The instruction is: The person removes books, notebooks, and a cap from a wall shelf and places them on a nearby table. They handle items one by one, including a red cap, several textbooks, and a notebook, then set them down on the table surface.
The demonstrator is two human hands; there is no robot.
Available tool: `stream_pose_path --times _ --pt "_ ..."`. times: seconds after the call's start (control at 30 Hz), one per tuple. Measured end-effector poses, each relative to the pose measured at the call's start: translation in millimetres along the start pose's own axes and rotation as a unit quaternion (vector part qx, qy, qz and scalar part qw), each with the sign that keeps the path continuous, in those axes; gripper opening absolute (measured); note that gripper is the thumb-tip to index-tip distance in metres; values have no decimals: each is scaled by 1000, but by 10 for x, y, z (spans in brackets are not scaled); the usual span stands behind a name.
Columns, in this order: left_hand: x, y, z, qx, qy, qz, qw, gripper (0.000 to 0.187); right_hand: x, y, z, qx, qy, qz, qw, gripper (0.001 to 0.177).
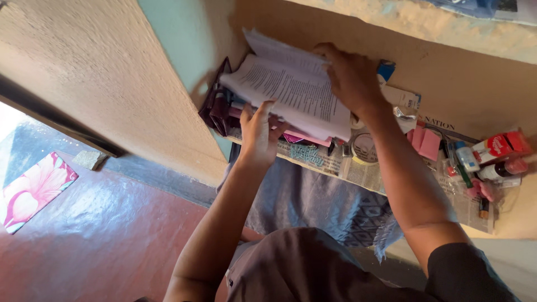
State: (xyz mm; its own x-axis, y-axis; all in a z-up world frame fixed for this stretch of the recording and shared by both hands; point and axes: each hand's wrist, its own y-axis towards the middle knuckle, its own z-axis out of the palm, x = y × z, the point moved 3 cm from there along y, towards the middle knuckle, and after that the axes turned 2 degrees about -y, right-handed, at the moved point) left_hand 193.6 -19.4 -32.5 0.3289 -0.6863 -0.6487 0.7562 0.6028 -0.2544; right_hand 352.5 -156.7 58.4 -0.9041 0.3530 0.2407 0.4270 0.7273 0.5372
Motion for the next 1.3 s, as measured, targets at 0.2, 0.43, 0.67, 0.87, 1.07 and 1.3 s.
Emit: stream_pose_path --times 0.2,0.43,0.67,0.87,1.07,1.3 --pt "-78 104 216 74 37 -25 996 46 146 -78 40 89 -33 -34 995 29" --pt "-218 166 304 13 121 -73 990 72 228 0 0 186 -25 42 981 61" --pt "-227 172 367 49 81 -57 994 81 315 93 -20 212 -116 13 970 104" --pt "-243 186 296 90 55 -55 993 78 193 129 39 174 -107 33 978 74" --pt "-160 284 107 65 0 -69 995 81 12 196 96 188 -92 46 977 54" --pt "-61 282 -119 42 -46 -102 993 75 -25 300 -46 57 -97 -25 993 54"
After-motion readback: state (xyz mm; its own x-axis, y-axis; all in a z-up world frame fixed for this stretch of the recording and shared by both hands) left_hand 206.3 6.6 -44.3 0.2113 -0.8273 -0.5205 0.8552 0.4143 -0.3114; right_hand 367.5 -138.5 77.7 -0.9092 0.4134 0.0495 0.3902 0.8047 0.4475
